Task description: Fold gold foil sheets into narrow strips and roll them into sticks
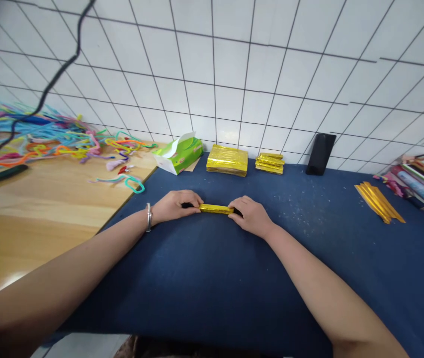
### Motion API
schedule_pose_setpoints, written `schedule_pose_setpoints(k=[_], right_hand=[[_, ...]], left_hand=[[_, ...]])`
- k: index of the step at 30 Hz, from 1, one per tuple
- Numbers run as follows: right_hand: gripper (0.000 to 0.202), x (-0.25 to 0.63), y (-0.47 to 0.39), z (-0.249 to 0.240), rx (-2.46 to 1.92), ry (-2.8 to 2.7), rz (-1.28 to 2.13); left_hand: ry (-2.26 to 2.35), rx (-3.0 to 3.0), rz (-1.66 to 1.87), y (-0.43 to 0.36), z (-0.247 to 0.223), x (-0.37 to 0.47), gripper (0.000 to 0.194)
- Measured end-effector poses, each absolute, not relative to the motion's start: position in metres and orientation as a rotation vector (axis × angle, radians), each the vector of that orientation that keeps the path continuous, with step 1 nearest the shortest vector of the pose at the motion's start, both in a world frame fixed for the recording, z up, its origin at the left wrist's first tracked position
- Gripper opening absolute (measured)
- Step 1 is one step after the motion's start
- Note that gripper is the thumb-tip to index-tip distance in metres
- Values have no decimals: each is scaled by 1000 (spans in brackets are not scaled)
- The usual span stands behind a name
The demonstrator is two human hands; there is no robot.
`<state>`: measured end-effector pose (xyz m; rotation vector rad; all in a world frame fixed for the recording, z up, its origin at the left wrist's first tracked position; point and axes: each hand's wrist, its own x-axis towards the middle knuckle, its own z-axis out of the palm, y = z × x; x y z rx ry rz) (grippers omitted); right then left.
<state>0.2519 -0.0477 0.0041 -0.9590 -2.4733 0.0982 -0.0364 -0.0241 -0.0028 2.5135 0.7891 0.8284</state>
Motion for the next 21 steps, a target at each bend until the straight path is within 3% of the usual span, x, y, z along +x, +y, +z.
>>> schedule_pose_setpoints(k=[21], right_hand=[[16, 257, -45, 2, -803, -2561, -32]], left_hand=[[765, 2512, 785, -25, -1, -37, 13]])
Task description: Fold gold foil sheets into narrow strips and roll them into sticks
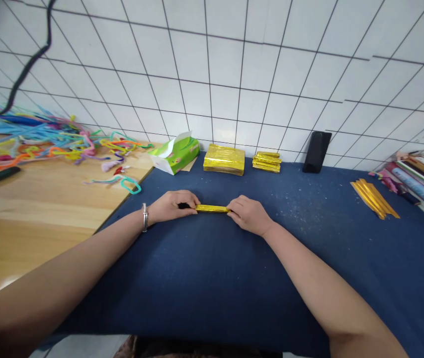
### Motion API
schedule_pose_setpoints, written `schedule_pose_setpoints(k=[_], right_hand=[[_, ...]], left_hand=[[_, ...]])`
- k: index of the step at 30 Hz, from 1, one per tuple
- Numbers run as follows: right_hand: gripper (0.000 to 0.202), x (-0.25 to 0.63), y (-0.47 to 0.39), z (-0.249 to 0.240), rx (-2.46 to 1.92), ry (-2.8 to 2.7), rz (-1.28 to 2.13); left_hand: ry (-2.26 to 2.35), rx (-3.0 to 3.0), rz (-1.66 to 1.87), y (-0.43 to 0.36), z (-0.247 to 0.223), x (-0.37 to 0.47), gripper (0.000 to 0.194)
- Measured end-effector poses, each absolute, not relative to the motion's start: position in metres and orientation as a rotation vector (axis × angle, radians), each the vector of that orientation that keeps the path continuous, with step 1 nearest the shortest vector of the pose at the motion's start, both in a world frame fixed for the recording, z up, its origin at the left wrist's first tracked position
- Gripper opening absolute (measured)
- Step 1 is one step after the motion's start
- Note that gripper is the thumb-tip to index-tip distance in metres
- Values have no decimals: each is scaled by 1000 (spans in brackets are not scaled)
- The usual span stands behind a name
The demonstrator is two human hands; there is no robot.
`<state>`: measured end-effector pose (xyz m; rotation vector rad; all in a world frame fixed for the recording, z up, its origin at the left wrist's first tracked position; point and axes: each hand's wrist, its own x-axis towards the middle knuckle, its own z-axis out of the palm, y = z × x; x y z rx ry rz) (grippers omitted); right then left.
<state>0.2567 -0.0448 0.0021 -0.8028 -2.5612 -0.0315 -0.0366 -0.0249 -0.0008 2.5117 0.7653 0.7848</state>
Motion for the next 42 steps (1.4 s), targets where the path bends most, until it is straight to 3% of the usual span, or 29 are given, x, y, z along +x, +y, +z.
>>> schedule_pose_setpoints(k=[10, 42], right_hand=[[26, 255, -45, 0, -864, -2524, -38], [24, 250, -48, 3, -885, -2564, -117]], left_hand=[[790, 2518, 807, -25, -3, -36, 11], [868, 2506, 781, -25, -3, -32, 12]])
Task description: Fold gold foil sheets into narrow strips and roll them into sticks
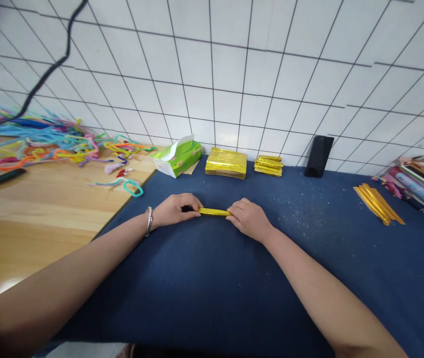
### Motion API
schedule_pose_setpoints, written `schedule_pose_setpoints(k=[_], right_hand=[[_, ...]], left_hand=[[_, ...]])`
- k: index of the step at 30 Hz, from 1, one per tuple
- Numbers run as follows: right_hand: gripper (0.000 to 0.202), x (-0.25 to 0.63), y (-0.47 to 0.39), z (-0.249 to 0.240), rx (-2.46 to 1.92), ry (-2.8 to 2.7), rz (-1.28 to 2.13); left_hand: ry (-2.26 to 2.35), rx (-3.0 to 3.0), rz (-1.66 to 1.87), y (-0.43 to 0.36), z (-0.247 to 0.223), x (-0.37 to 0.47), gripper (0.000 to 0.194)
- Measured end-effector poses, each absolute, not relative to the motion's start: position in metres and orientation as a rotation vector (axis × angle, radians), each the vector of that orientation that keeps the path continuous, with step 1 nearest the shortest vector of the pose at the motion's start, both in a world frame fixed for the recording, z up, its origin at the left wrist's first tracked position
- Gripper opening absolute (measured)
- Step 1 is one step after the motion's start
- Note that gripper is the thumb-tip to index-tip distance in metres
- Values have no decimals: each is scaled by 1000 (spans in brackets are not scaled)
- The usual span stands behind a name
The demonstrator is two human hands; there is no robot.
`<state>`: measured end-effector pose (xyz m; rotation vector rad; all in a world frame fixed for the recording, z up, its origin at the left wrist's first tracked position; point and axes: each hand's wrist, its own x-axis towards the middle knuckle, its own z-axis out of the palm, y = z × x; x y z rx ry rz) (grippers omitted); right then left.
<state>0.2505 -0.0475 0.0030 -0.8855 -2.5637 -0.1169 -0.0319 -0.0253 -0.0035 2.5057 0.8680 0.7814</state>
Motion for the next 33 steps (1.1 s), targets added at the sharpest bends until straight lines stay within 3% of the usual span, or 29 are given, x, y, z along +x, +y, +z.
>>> schedule_pose_setpoints(k=[33], right_hand=[[27, 240, -48, 1, -913, -2520, -164]], left_hand=[[887, 2502, 815, -28, -2, -21, 11]])
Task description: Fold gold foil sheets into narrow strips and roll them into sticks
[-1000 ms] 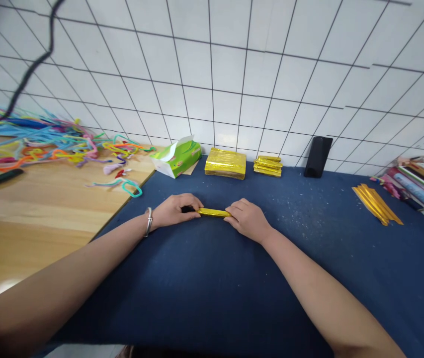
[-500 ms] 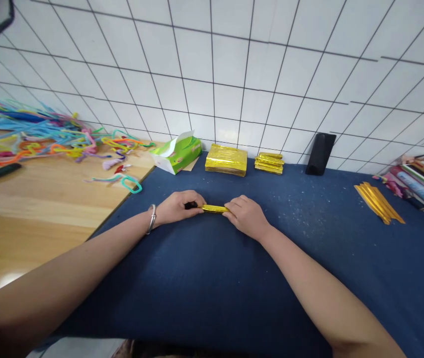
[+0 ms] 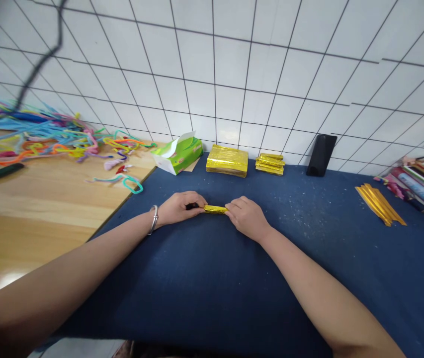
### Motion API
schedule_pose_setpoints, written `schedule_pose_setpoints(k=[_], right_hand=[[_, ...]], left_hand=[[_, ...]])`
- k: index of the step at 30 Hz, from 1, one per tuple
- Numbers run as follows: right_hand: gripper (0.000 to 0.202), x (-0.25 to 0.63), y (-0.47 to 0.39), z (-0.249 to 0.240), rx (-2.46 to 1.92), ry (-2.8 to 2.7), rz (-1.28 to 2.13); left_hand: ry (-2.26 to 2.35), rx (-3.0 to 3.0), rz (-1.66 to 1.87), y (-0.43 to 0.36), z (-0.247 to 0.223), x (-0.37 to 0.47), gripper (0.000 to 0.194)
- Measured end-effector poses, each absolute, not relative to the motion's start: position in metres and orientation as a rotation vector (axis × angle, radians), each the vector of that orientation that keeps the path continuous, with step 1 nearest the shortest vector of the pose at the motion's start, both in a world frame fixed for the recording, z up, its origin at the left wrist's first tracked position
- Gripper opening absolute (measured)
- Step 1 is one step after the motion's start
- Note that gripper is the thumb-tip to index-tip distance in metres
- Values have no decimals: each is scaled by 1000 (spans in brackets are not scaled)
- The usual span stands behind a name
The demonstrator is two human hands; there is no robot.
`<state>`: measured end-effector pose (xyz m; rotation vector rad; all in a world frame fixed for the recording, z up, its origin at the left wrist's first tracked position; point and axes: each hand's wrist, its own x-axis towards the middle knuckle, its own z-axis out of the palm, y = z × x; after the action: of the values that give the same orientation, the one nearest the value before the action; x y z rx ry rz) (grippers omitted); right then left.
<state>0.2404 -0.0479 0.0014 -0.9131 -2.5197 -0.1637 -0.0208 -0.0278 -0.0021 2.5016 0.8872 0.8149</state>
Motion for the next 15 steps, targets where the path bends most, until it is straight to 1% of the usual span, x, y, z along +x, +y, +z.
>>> schedule_pose_setpoints(k=[4, 10, 15], right_hand=[[28, 241, -48, 1, -930, -2527, -177], [25, 243, -47, -1, -935, -2521, -143], [23, 243, -45, -1, -1055, -2397, -119]], left_hand=[[907, 2506, 786, -27, -4, -22, 17], [965, 2423, 811, -28, -7, -22, 17], [1105, 2390, 872, -26, -7, -23, 16]])
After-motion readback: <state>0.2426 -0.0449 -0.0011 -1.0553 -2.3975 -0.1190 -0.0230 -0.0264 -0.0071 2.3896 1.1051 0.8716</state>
